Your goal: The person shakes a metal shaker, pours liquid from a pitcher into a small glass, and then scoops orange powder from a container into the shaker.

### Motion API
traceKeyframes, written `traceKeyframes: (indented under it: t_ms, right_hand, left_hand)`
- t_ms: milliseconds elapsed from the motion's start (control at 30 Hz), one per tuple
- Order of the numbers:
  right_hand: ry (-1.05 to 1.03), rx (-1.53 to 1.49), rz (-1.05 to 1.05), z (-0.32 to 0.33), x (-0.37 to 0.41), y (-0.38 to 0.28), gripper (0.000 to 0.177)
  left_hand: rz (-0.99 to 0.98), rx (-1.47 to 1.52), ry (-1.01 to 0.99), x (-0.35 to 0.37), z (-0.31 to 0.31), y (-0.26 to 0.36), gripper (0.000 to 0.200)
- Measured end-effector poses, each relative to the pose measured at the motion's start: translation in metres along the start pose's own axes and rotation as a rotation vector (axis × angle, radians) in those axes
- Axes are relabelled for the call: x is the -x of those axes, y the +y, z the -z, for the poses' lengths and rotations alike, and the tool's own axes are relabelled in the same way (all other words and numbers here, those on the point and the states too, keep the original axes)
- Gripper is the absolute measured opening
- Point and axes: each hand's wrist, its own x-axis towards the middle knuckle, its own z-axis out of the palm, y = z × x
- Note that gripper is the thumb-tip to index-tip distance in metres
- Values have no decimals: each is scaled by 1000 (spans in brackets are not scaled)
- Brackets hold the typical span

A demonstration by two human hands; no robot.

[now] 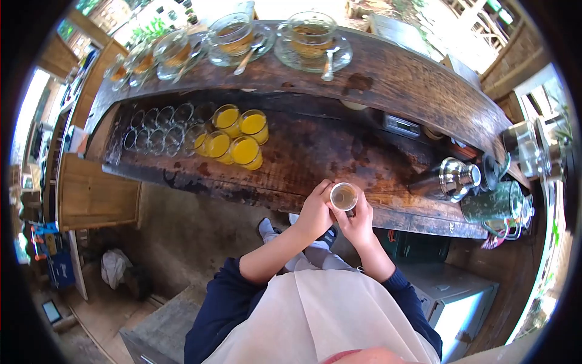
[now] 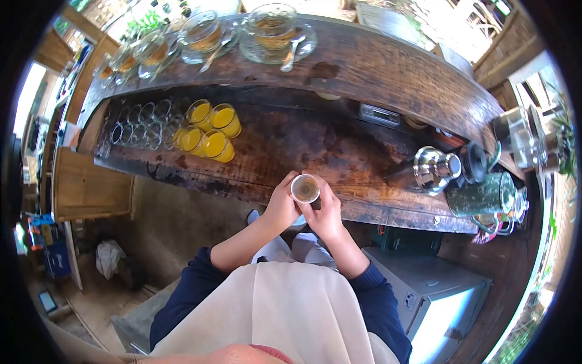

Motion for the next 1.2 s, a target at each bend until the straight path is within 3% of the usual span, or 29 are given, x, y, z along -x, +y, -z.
traceKeyframes:
  t_ms: [233, 533, 833, 1200]
  right_hand:
    - [-97, -1, 57, -24, -12, -11, 44]
    - [-140, -48, 96, -48, -18, -15, 43]
    - [-191, -89, 103, -81, -23, -22, 44]
    - [-238, -92, 133, -129, -31, -44, 45]
  left_hand:
    - [-71, -99, 62, 10, 23, -15, 27]
    - [20, -106, 42, 21, 40, -28, 39]
    - [162, -65, 149, 29, 76, -25, 33]
    - [90, -109, 167, 41, 126, -43, 41]
